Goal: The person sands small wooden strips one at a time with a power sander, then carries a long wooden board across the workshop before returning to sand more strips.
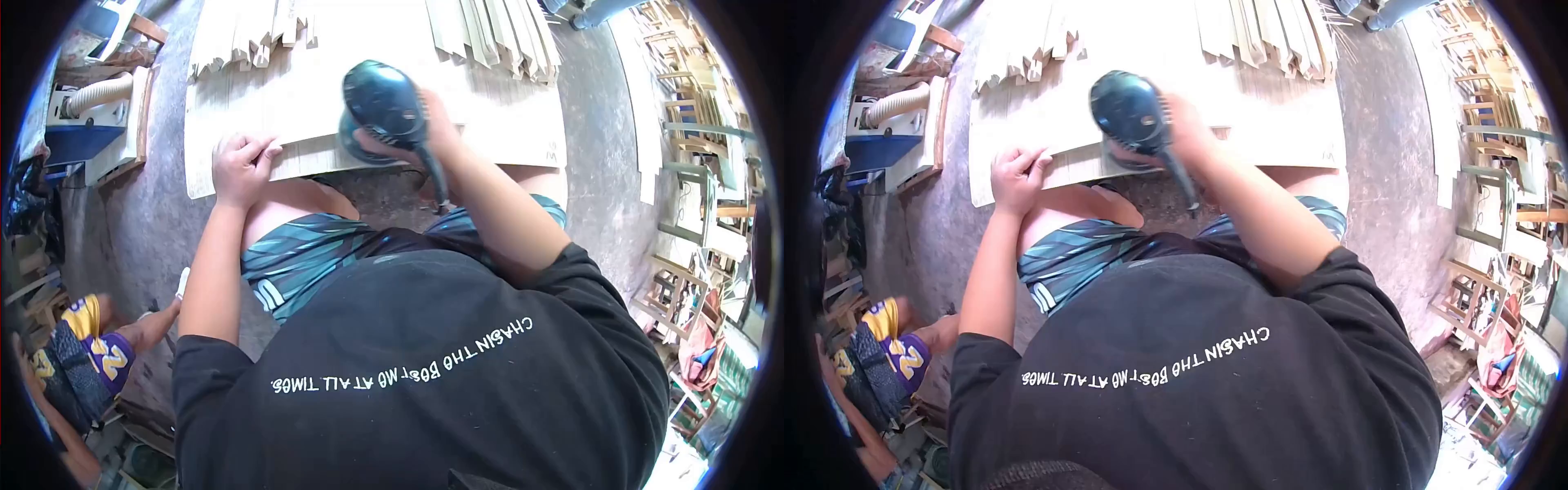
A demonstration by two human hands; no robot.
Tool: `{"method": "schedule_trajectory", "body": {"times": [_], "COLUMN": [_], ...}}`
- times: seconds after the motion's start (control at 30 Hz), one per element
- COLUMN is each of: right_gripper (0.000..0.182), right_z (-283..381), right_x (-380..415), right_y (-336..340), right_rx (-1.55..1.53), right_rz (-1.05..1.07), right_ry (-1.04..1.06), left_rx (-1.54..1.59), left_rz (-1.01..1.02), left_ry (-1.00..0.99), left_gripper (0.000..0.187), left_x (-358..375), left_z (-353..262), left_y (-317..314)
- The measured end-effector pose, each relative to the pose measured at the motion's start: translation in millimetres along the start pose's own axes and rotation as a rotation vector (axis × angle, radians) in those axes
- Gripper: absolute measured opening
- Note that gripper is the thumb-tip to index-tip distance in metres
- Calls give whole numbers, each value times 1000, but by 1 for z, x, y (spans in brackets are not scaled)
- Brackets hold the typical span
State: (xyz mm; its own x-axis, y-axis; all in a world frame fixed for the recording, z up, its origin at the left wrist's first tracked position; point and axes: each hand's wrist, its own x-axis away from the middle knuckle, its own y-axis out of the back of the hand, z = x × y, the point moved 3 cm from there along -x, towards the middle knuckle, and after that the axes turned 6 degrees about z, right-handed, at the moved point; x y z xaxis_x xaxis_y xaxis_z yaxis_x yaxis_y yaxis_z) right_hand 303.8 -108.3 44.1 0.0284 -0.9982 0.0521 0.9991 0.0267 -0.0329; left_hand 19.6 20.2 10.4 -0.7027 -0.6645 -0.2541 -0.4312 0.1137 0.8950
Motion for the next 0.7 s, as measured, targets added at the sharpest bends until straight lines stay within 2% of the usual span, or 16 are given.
{"method": "schedule_trajectory", "body": {"times": [0.03,0.07,0.17,0.2,0.47,0.57,0.67,0.7], "right_gripper": [86,89,82,78,81,72,54,49], "right_z": [3,5,4,7,10,13,10,19], "right_x": [-7,-16,-33,-36,-24,-3,19,29], "right_y": [-8,-17,-30,-37,-22,-2,26,31], "right_rx": [343,414,391,397,386,396,261,315], "right_rz": [-31,-71,-48,-88,-115,-119,-189,-239], "right_ry": [11,75,180,281,192,46,18,0], "left_rx": [1,6,14,26,2,21,51,153], "left_rz": [-4,-8,-27,-14,-18,-20,-34,-50], "left_ry": [-7,-17,-25,-15,-33,-25,-48,-47], "left_gripper": [18,18,18,18,17,16,16,14], "left_x": [0,0,-3,-1,-1,-2,-1,-4], "left_z": [2,4,2,1,1,0,7,1], "left_y": [0,-1,-7,-7,-5,-5,-9,-7]}}
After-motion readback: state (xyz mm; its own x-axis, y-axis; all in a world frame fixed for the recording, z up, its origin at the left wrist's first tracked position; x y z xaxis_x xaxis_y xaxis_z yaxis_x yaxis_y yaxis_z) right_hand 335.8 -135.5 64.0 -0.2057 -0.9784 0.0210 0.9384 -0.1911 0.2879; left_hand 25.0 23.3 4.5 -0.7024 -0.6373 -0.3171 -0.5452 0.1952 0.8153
